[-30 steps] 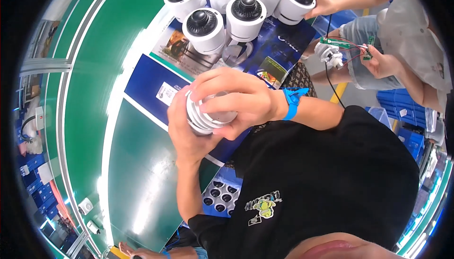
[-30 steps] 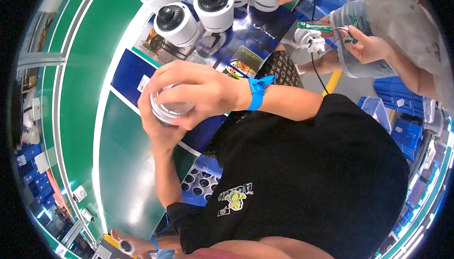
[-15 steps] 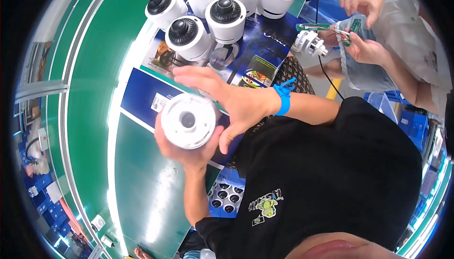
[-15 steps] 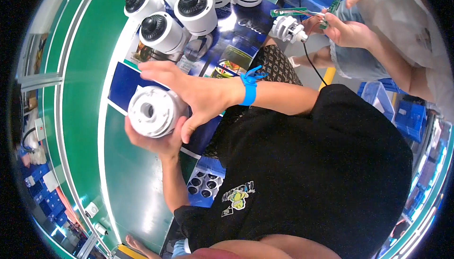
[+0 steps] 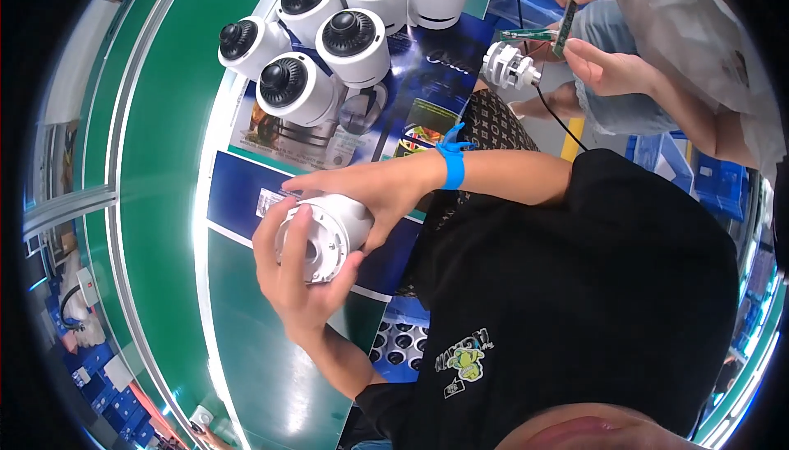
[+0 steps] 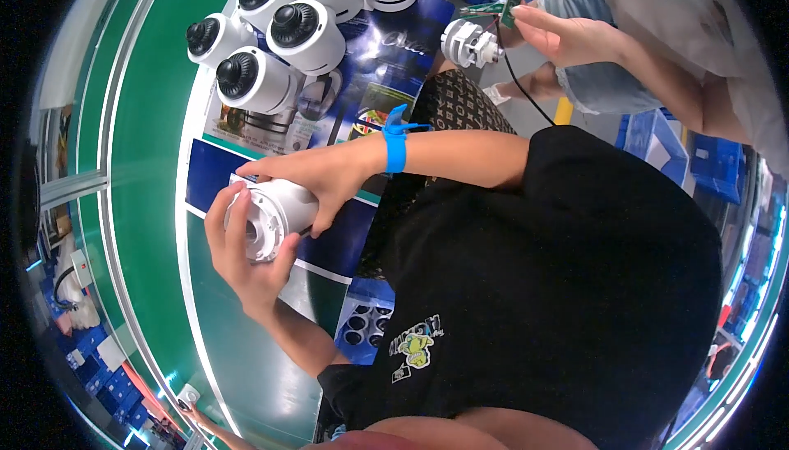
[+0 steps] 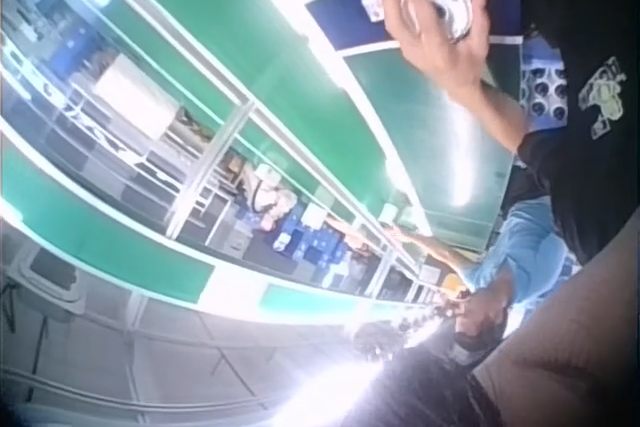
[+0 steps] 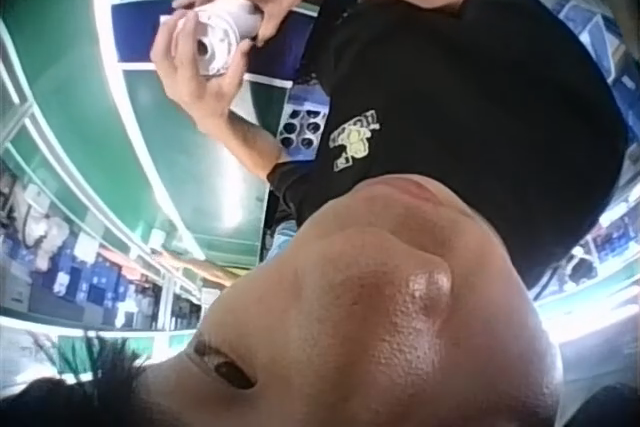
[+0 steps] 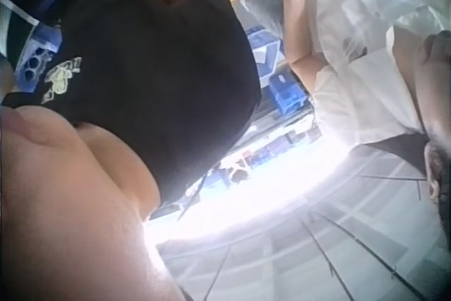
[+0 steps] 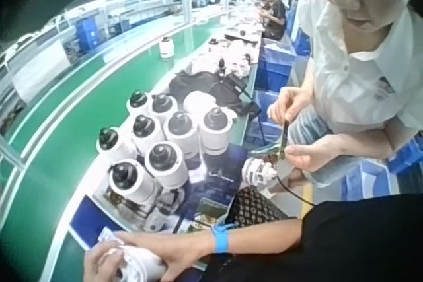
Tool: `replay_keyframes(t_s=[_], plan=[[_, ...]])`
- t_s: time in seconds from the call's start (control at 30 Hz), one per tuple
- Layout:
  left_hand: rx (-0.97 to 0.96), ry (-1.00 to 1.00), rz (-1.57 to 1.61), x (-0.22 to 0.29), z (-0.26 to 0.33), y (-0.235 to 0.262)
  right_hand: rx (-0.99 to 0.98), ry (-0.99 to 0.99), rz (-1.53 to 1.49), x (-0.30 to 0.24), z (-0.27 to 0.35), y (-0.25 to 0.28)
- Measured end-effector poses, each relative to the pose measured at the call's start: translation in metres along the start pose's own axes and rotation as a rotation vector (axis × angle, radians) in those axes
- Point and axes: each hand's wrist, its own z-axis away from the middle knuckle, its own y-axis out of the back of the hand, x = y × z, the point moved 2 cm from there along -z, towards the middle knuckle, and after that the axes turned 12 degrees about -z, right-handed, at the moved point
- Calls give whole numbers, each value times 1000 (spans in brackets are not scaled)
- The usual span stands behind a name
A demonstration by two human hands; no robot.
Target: Assembling electronic security cameras by installing circuit boards and housings on a manufacturing line.
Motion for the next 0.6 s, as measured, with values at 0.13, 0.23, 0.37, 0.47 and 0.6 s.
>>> replay_keyframes(t_s=[0.13, 0.23, 0.37, 0.47, 0.6], plan=[[-14, 53, -140, 5, -6, 4, 4, -94, -48, 2, 0, 3], [-48, 85, -187, 6, -11, 4, -4, -61, 17, 3, 1, 6], [-60, 105, -221, 8, -15, 4, -16, -80, -1, 4, 0, 9], [-21, 155, -242, 7, -11, 6, -5, -94, -33, 4, -2, 8], [39, 96, -230, 7, -8, 2, 7, -40, -34, 6, 2, 6]])
